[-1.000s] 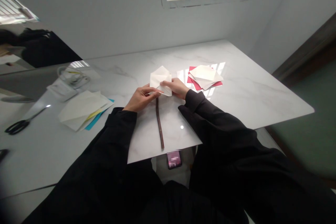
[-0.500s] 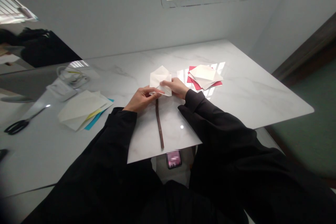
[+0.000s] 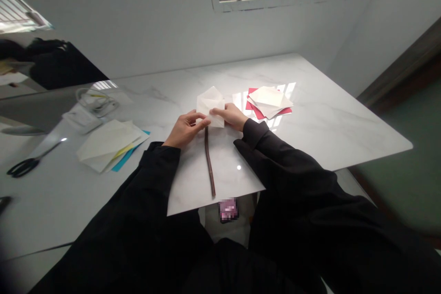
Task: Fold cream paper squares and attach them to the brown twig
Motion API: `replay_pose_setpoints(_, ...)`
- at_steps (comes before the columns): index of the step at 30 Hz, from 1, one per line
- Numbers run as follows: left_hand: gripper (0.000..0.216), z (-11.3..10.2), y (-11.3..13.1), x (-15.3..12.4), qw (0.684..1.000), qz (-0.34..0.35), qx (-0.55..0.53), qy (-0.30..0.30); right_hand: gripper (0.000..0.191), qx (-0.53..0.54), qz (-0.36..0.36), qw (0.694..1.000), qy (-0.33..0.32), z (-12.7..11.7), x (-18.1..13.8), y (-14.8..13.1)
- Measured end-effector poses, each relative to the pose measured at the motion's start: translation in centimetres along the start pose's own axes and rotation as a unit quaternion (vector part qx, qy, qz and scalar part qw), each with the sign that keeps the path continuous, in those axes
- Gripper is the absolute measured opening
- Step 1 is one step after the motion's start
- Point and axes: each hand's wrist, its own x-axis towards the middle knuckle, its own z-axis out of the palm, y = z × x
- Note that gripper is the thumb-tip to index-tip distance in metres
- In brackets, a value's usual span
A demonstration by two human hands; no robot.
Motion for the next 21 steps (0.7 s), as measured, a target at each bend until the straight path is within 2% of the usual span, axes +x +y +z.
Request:
replay_pose_setpoints(4, 0.047, 0.2, -0.2, 0.1, 0.999, -0.027, -0.019, 0.027, 0.012, -0.037, -0.009, 0.999, -0.009, 0.0, -0.1, 0.1)
replay_pose_setpoints(7, 0.049, 0.4, -0.2, 0.1, 0.996, -0.056, -0.063, 0.021, 0.012, -0.042, -0.017, 0.999, -0.014, 0.1, -0.2, 0.1)
replay_pose_setpoints(10, 0.05, 0.5, -0.2, 0.0, 0.995, -0.057, -0.072, 0.025, 0.014, -0.042, -0.022, 0.999, -0.022, 0.2, -0.2, 0.1)
replay_pose_setpoints(12, 0.057, 0.6, -0.4, 0.0, 0.995, -0.053, -0.077, 0.032, 0.015, -0.041, -0.022, 0.999, -0.023, 0.2, -0.1, 0.2)
replay_pose_setpoints(16, 0.088, 0.8, -0.9, 0.1, 0.99, -0.055, -0.115, 0.053, 0.022, -0.022, -0.013, 0.999, -0.033, 0.2, 0.0, 0.3)
replay_pose_setpoints(21, 0.094, 0.8, -1.4, 0.1, 0.983, -0.064, -0.144, 0.095, 0.037, -0.033, -0.011, 0.998, -0.043, 0.1, -0.4, -0.1)
